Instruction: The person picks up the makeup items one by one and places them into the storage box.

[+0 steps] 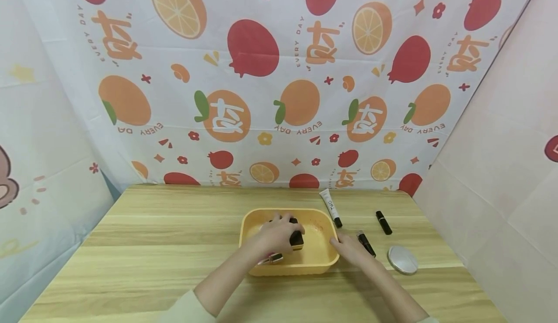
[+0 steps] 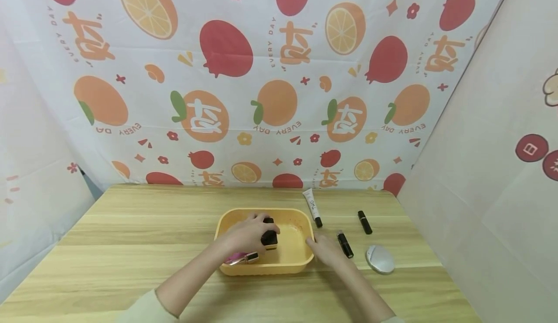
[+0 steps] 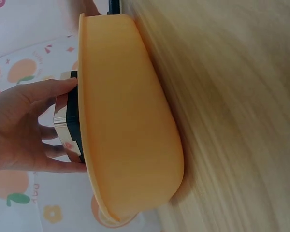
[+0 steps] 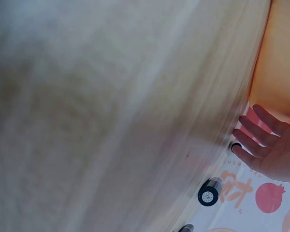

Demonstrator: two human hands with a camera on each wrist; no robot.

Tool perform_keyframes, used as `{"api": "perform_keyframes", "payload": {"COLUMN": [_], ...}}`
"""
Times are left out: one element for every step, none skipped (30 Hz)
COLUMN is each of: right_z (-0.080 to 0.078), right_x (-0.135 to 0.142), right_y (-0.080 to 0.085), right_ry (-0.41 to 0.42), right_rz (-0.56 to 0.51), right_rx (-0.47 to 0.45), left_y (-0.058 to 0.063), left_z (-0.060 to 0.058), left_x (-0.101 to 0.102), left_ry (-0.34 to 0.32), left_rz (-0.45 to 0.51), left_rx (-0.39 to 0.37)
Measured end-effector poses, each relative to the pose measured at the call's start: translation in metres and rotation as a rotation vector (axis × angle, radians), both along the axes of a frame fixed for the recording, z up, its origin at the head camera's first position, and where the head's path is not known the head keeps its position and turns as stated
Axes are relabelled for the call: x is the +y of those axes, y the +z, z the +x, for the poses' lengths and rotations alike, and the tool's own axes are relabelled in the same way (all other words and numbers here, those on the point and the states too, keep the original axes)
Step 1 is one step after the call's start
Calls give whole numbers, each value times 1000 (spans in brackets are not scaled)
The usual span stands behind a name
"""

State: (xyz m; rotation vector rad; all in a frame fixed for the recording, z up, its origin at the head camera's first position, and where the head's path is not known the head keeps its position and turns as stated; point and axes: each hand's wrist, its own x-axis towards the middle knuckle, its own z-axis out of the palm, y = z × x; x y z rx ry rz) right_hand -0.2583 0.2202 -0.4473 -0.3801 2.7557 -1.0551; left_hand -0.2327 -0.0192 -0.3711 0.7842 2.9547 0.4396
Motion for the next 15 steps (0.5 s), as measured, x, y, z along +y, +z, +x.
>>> {"api": "perform_keyframes", "payload": {"right_z": [0, 0, 0, 0, 0, 0, 0, 0, -1, -1, -1, -2, -2, -2, -2], "right_x": [0, 0, 0, 0, 0, 0, 0, 0, 0, 0, 0, 0, 0, 0, 0], "right_y": [0, 0, 0, -1, -1, -1, -1, -1, -2, -2, -2, -2, -3, -3, -3], "right_ry": [1, 2, 3, 4, 4, 4, 2, 1, 0, -4, -7, -11, -15, -17, -19], "right_rz": [1, -2, -4, -4, -2, -2, -1, -1, 2, 7, 10, 13, 17, 21, 26], "right_rx": [1, 1, 1, 3, 5, 7, 7, 6, 4, 5, 6, 5, 4, 5, 5], "left_y": [-1, -2, -3, -4, -5, -6, -7, -8, -8, -8, -9, -9, -9, -8, -8], "left_z": [0, -1, -1, -1, -2, -2, -2, -2, -3, -3, -3, -3, -3, -3, -2], "left_x": [1, 2, 3, 3, 4, 5, 5, 5, 6, 6, 6, 7, 7, 7, 8], "left_ry": [3, 6, 8, 8, 7, 3, -1, -6, -10, -13, -16, -19, -21, -21, -21], "left_rz": [-12, -21, -28, -33, -38, -39, -41, -40, -37, -34, -33, -31, -29, -26, -22], "left_rx": [-1, -4, -7, -9, -9, -9, -7, -4, -2, 0, 2, 3, 4, 3, 2]}}
